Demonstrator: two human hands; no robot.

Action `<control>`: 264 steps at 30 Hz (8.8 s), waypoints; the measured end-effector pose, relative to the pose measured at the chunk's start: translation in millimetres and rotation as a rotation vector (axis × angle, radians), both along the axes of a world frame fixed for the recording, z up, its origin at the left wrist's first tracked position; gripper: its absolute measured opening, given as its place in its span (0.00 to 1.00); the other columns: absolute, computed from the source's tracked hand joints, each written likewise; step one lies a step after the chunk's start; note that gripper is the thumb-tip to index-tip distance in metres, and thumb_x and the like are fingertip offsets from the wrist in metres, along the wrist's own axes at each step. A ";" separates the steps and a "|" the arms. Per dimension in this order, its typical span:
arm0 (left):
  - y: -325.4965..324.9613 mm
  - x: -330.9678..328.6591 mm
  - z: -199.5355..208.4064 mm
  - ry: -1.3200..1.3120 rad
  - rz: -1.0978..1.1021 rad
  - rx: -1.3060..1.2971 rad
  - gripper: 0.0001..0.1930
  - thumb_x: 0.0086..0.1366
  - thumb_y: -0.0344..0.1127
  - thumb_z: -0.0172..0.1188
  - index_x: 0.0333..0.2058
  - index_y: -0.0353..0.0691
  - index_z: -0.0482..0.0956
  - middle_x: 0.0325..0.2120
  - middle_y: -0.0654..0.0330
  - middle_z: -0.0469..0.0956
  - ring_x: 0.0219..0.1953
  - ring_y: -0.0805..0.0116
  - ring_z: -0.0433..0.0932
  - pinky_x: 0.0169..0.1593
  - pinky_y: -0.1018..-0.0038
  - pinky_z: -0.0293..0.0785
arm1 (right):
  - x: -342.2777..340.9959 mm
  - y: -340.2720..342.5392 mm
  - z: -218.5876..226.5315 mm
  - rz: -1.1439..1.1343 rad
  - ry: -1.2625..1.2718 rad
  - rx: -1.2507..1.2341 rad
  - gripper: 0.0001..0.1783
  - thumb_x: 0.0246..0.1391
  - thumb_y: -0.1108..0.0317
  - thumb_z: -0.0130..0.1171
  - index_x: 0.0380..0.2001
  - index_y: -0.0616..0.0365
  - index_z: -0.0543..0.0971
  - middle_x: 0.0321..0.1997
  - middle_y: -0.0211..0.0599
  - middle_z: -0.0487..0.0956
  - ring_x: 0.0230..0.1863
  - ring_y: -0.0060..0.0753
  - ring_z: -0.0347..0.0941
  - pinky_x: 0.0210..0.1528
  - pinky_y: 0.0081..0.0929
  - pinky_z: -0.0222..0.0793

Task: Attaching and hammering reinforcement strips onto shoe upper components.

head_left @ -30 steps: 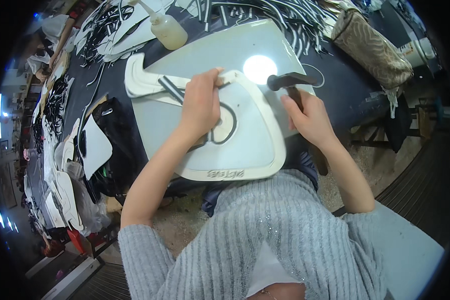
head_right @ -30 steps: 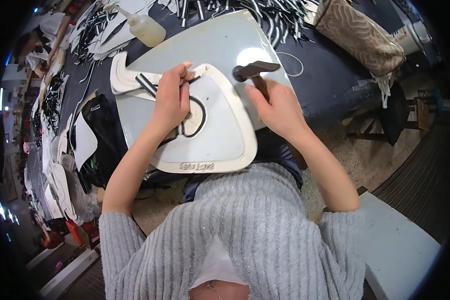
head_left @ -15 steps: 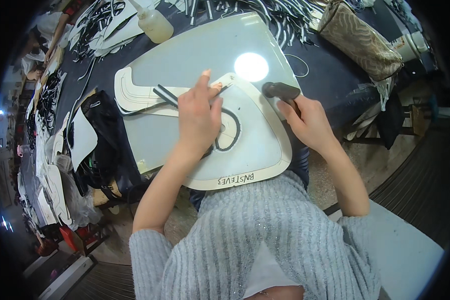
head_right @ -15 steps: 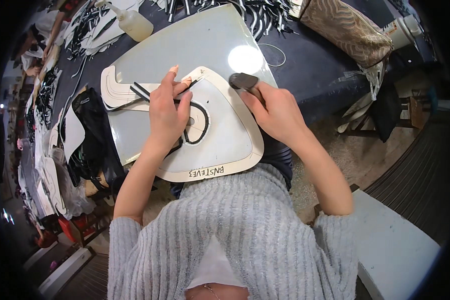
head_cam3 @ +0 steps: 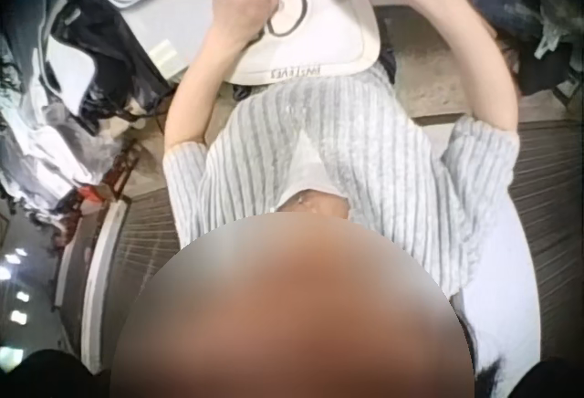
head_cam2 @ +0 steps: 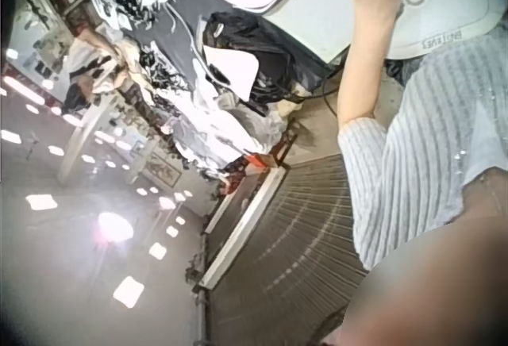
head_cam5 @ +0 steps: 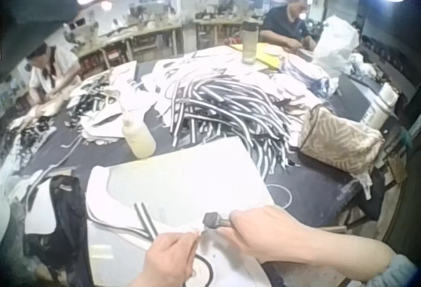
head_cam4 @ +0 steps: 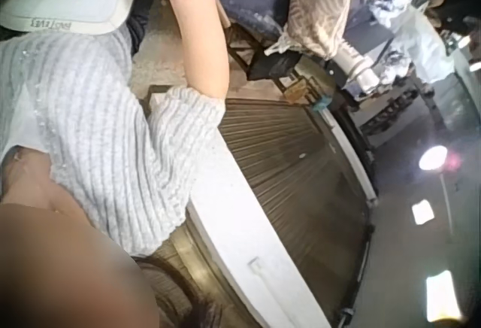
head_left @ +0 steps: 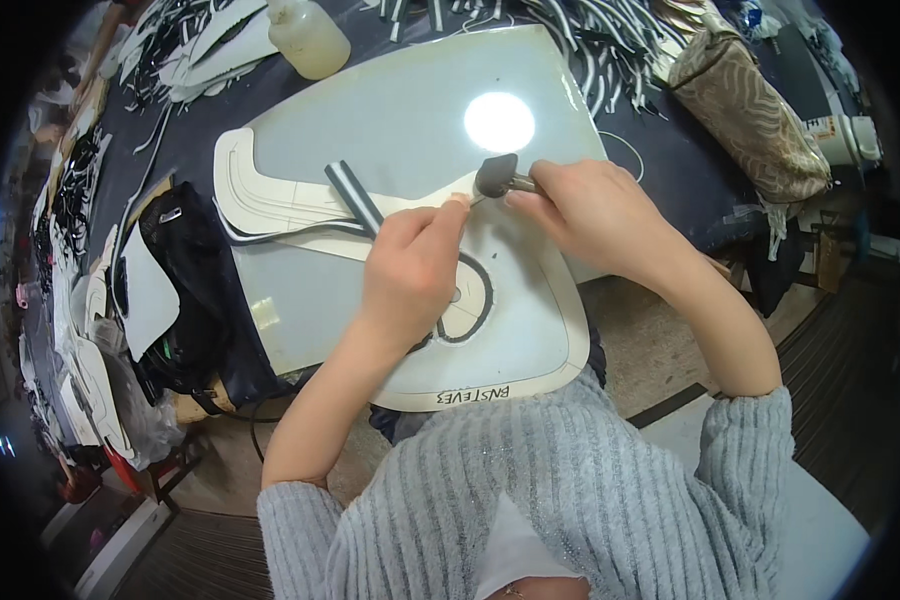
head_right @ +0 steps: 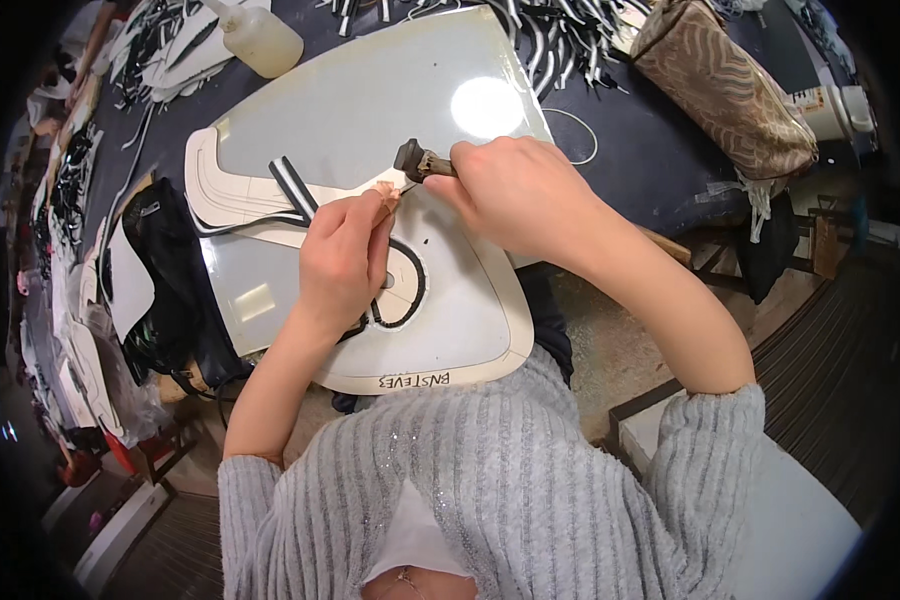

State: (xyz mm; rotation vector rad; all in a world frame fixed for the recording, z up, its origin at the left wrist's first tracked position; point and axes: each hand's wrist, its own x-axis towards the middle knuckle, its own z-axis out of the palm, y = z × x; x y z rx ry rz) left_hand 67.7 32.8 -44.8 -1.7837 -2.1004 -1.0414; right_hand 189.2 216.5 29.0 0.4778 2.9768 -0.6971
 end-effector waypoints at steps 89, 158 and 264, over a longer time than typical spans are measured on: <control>-3.8 -28.5 12.3 -0.768 0.220 0.033 0.20 0.66 0.19 0.57 0.54 0.33 0.63 0.45 0.52 0.82 0.42 0.70 0.81 0.50 0.75 0.75 | -4.7 36.1 2.1 -0.239 0.269 0.193 0.16 0.65 0.56 0.55 0.37 0.61 0.75 0.26 0.47 0.77 0.28 0.53 0.76 0.31 0.43 0.71; 31.6 45.4 57.3 -1.558 -0.329 0.144 0.41 0.56 0.35 0.73 0.65 0.34 0.61 0.51 0.53 0.76 0.50 0.61 0.79 0.51 0.66 0.79 | 66.5 -39.9 -1.6 -0.568 0.898 -1.356 0.40 0.55 0.58 0.66 0.66 0.57 0.62 0.61 0.44 0.71 0.59 0.42 0.73 0.58 0.39 0.75; -45.9 -13.2 12.0 0.000 0.013 -0.185 0.26 0.45 0.44 0.73 0.42 0.36 0.80 0.47 0.54 0.78 0.52 0.55 0.76 0.58 0.57 0.73 | 40.2 -71.0 -40.5 0.008 0.938 -0.220 0.38 0.49 0.71 0.72 0.56 0.56 0.58 0.51 0.52 0.71 0.51 0.52 0.78 0.52 0.45 0.78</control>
